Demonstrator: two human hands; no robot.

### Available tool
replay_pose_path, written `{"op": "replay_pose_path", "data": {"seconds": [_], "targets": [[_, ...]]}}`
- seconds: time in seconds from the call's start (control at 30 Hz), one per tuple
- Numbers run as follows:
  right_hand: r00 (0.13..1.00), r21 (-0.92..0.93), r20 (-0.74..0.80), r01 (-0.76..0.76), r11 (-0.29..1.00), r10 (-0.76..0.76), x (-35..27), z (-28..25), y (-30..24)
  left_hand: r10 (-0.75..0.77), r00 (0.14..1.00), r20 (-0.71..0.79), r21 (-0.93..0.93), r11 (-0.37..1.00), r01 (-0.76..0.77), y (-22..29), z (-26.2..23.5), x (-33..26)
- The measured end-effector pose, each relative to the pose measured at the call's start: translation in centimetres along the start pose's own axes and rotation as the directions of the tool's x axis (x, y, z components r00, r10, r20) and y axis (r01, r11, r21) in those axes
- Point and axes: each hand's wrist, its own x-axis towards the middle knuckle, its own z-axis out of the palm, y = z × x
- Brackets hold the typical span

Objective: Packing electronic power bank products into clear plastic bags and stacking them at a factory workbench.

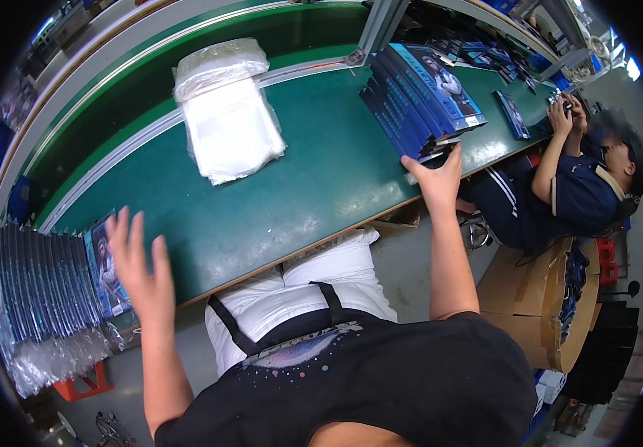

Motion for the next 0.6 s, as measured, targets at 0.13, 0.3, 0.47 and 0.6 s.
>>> {"op": "replay_pose_path", "data": {"seconds": [0.13, 0.3, 0.47, 0.6], "targets": [[0.999, -0.083, 0.016, 0.035, 0.996, -0.034, -2.6, 1.3, -3.2, 0.271, 0.961, 0.061, -0.041, 0.962, -0.268, 3.0, 3.8, 3.2], [0.984, -0.263, 0.138, 0.145, 0.954, -0.111, -3.2, 1.5, -5.8, 0.369, 0.921, 0.128, -0.107, 0.928, -0.357, 2.8, 7.6, 5.9], [0.703, -0.268, 0.7, 0.099, 0.958, 0.123, 0.1, -7.4, -9.8, 0.343, 0.936, 0.082, -0.203, 0.925, -0.321, 2.7, 8.3, 6.5], [0.941, 0.165, 0.329, 0.02, 0.986, -0.074, 1.9, -11.8, -15.5, 0.344, 0.938, 0.052, -0.258, 0.911, -0.32, 3.0, 8.2, 6.7]]}}
